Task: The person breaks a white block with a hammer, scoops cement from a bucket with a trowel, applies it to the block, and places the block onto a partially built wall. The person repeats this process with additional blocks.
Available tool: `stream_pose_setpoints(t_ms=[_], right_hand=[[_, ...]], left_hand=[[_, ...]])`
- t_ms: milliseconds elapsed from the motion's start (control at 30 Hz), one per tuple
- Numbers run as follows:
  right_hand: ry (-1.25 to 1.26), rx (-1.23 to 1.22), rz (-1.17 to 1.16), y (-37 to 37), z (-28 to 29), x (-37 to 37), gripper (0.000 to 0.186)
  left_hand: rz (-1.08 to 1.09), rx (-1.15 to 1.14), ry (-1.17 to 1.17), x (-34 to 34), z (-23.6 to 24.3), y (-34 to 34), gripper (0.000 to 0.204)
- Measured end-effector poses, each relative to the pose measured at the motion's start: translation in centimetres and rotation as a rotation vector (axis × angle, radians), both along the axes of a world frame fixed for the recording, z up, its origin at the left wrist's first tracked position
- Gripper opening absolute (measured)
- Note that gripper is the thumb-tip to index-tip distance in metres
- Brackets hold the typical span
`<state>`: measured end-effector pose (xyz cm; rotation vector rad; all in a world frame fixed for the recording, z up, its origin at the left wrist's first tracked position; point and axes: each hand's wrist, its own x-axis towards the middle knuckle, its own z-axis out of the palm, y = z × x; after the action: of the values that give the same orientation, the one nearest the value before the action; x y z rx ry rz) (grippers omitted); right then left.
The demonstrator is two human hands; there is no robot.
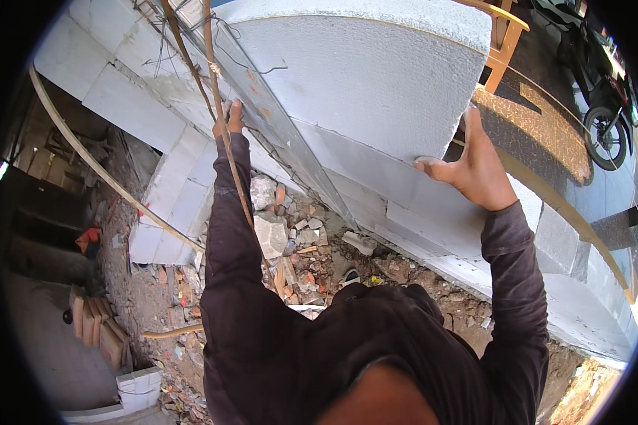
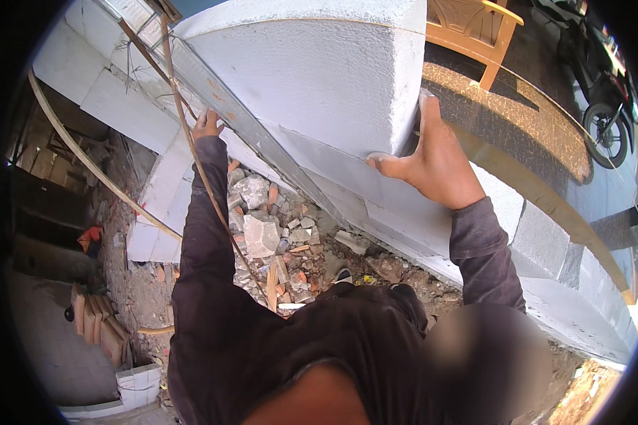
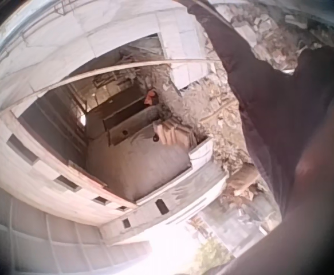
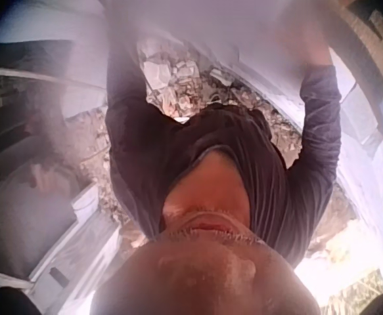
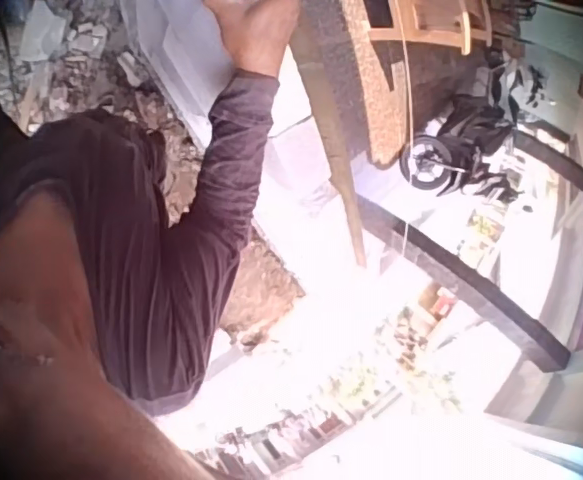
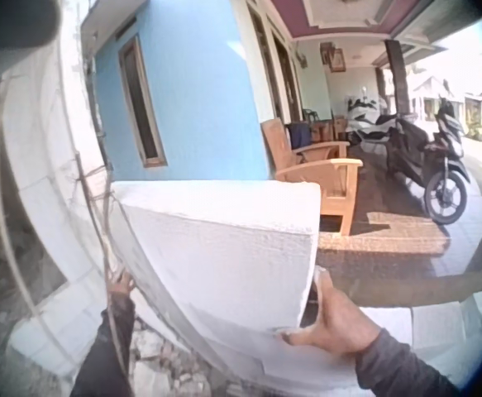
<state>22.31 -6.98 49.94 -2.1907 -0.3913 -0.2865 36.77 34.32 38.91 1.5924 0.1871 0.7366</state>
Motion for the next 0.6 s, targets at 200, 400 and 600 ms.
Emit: stream_pose_setpoints(t_ms=[200,400,600], right_hand=[[-0.049,-0.049,0.014,-0.5,-1.1,0.5,0.089],[-0.048,-0.035,0.006,-0.6,-1.0,0.5,0.088],[0.053,-0.037,0.002,-0.2,0.1,0.3,0.088]], left_hand=[[-0.001,0.036,0.032,0.3,-0.2,0.3,0.067],[-0.038,0.015,0.006,0.0,0.3,-0.2,0.073],[-0.034,-0.01,0.051,0.3,0.0,0.3,0.075]])
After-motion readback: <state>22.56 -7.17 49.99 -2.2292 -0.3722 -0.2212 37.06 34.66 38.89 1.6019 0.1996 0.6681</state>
